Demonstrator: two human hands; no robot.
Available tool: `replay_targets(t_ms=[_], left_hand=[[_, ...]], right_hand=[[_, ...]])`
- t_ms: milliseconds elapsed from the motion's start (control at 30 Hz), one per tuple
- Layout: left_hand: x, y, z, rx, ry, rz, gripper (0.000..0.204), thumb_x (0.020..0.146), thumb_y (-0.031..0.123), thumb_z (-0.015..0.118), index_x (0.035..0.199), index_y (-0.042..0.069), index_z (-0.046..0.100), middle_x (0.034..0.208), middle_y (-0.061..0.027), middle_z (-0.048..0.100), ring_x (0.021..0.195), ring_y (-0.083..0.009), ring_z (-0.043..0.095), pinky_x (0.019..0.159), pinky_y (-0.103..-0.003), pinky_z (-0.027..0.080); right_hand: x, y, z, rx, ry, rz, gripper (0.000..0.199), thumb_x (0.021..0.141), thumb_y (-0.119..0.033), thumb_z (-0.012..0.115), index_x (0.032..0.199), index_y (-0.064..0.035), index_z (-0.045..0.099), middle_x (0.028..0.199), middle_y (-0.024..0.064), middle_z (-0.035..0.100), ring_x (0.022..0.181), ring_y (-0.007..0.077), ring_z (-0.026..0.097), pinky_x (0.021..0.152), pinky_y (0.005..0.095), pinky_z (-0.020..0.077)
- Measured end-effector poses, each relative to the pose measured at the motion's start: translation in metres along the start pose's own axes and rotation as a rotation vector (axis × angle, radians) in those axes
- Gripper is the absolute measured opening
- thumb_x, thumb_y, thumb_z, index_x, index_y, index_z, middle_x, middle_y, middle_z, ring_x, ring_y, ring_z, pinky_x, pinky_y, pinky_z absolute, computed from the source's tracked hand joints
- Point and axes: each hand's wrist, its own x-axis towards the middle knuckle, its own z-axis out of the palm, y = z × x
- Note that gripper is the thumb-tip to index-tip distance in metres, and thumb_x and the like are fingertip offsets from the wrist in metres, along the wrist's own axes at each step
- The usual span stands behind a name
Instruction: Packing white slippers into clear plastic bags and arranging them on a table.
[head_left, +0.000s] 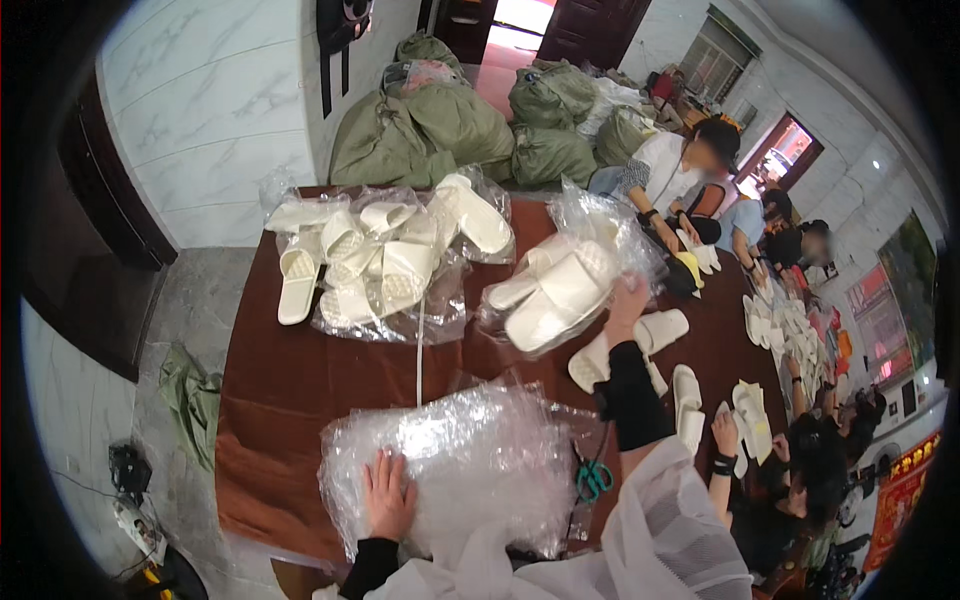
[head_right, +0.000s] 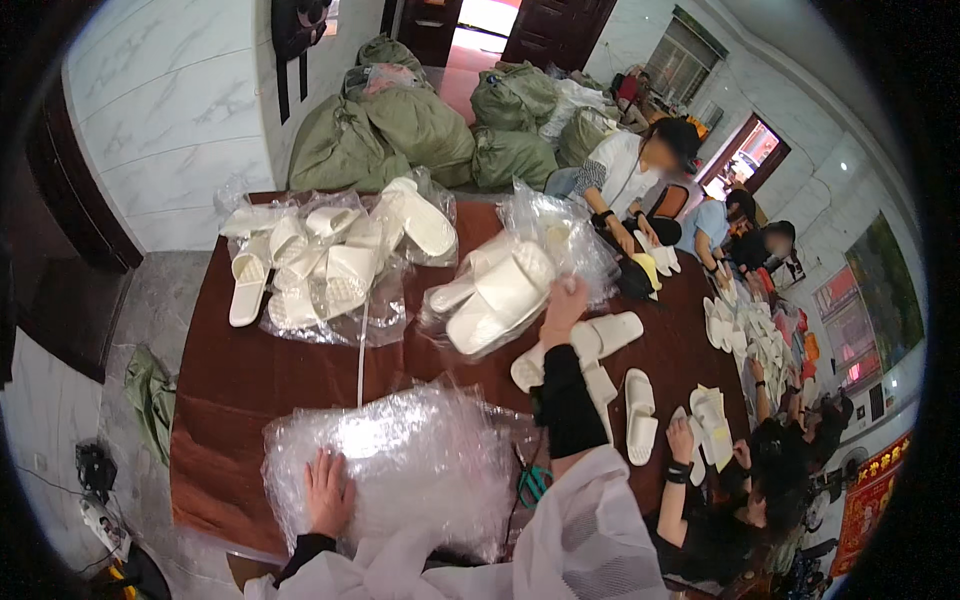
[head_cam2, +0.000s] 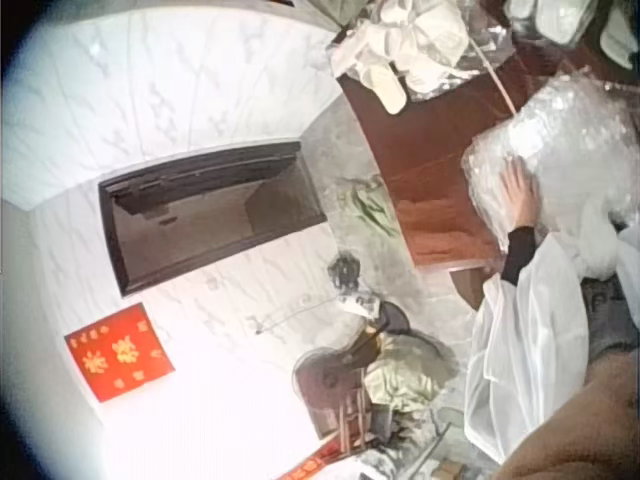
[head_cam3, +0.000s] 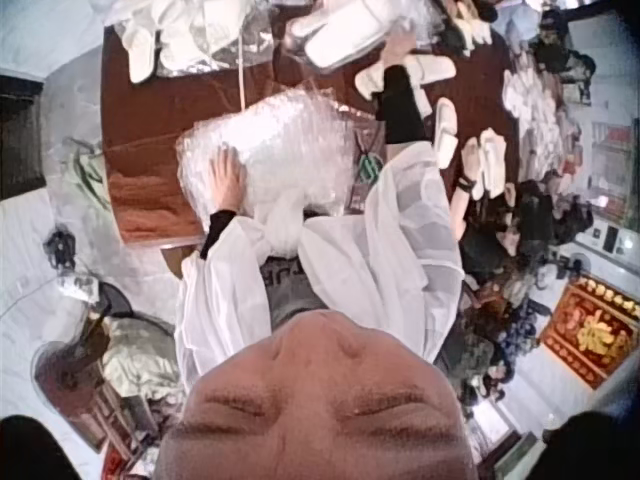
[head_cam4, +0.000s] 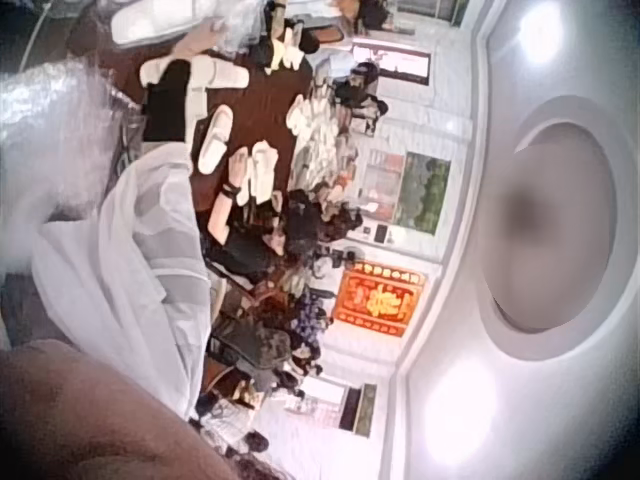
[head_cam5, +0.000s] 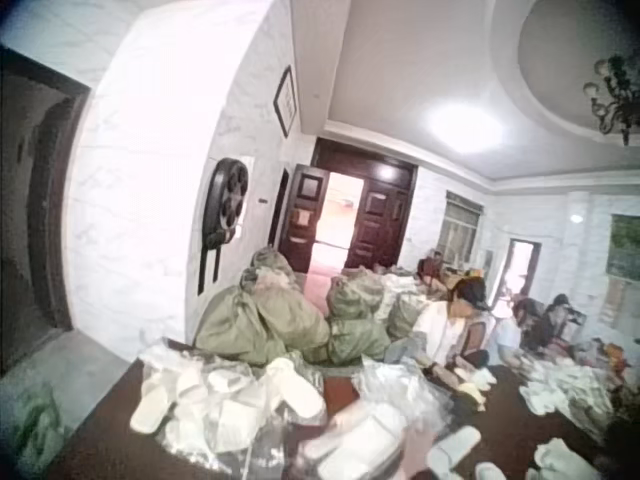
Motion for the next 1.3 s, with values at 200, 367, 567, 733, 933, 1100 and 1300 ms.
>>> replay_targets(t_ms=[200,367,567,733,933,1100,1300], left_hand=[[0.002,0.001,0.001,-0.003,0.054,0.04,0.055,0.086,0.018,0.06,0.137,0.003,0.046,0.146,-0.0201,0.04,0.141,-0.0333,0.029,0.116,-0.055,0.017],[-0.004,-0.003,-0.001,0.003,0.093,0.055,0.053,0.088,0.021,0.057,0.137,0.003,0.045,0.148,-0.0191,0.037,0.143,-0.0321,0.027,0.118,-0.052,0.014],[-0.008,-0.015,0.019,0.13,-0.028,0.06,0.058,0.088,0.02,0.056,0.14,0.001,0.041,0.151,-0.0197,0.033,0.144,-0.0316,0.024,0.118,-0.051,0.012],[-0.01,-0.037,0.029,0.028,0.093,0.131,0.062,0.087,0.019,0.057,0.143,0.0,0.037,0.152,-0.0195,0.032,0.144,-0.0333,0.024,0.118,-0.052,0.012],[-0.006,-0.027,0.028,-0.139,0.102,0.138,0.058,0.089,0.015,0.054,0.142,-0.001,0.037,0.152,-0.019,0.032,0.144,-0.0323,0.026,0.117,-0.057,0.007],[-0.006,-0.031,0.033,-0.2,0.141,0.136,0.053,0.093,0.012,0.047,0.143,-0.001,0.037,0.15,-0.019,0.036,0.143,-0.0315,0.028,0.118,-0.054,0.004],[-0.003,-0.031,0.039,-0.897,0.092,0.002,0.06,0.09,0.02,0.053,0.144,0.0,0.036,0.153,-0.0187,0.032,0.146,-0.0293,0.021,0.118,-0.051,0.004]], right_hand=[[0.009,-0.159,-0.05,0.039,-0.41,-0.112,0.012,0.088,-0.004,0.062,0.099,-0.0017,0.06,0.092,0.0001,0.061,0.081,0.0087,0.056,0.072,0.0219,0.0449],[-0.056,-0.259,-0.04,-0.012,-0.968,-0.183,0.02,0.087,-0.003,0.062,0.107,-0.0009,0.062,0.095,0.002,0.064,0.093,0.0106,0.06,0.083,0.0265,0.0479],[-0.192,-0.26,0.019,-0.09,-1.563,-0.448,0.026,0.089,-0.005,0.061,0.115,-0.0034,0.059,0.111,0.007,0.065,0.096,0.0139,0.063,0.087,0.0305,0.0496],[-0.231,-0.201,0.012,-0.021,-1.433,-0.293,0.022,0.092,-0.011,0.061,0.113,-0.0041,0.062,0.104,0.0057,0.067,0.092,0.012,0.063,0.079,0.0281,0.0518],[-0.229,-0.128,-0.113,-0.113,-1.04,0.416,0.017,0.095,-0.016,0.056,0.092,-0.0011,0.065,0.07,0.0056,0.066,0.056,0.0105,0.062,0.049,0.0233,0.0482],[-0.267,-0.079,-0.212,-0.528,-0.782,0.537,0.018,0.094,-0.016,0.055,0.098,-0.0006,0.064,0.072,0.0057,0.066,0.059,0.0112,0.064,0.05,0.0237,0.0489],[-0.314,-0.051,-0.214,-0.352,-0.88,0.581,0.019,0.092,-0.014,0.058,0.104,-0.0015,0.065,0.082,0.0059,0.068,0.071,0.0131,0.067,0.056,0.0264,0.0516]])
